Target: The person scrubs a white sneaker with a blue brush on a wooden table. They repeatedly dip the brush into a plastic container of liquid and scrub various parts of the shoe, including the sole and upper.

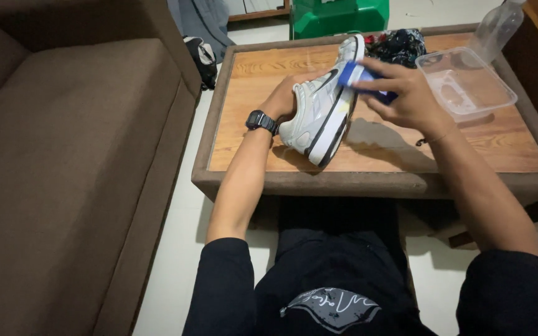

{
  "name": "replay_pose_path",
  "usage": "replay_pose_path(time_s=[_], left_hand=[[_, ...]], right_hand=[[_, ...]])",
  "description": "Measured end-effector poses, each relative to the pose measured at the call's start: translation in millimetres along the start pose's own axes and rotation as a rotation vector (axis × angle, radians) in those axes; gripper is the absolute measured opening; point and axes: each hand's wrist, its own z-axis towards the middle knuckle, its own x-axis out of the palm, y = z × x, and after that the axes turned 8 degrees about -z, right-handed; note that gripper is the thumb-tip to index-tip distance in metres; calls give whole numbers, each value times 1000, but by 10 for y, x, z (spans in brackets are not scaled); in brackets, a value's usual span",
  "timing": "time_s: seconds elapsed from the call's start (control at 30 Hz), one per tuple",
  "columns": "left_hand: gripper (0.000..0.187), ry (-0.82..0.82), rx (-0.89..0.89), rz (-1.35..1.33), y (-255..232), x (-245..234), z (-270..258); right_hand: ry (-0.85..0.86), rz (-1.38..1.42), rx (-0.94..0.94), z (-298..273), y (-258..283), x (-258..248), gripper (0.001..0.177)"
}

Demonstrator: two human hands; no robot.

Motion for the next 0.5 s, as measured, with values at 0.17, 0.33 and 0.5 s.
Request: replay_pose_path(time_s=[0.17,0.33,0.5], left_hand=[[46,-23,-47,-11,-41,5,-47],[48,-14,46,110,110,-30,23],[47,-1,12,40,9,-14,-9]], right_hand=[[83,215,9,38,100,-79,46],[155,362,32,14,-55,20,38],[24,190,6,59,98,-39,37]])
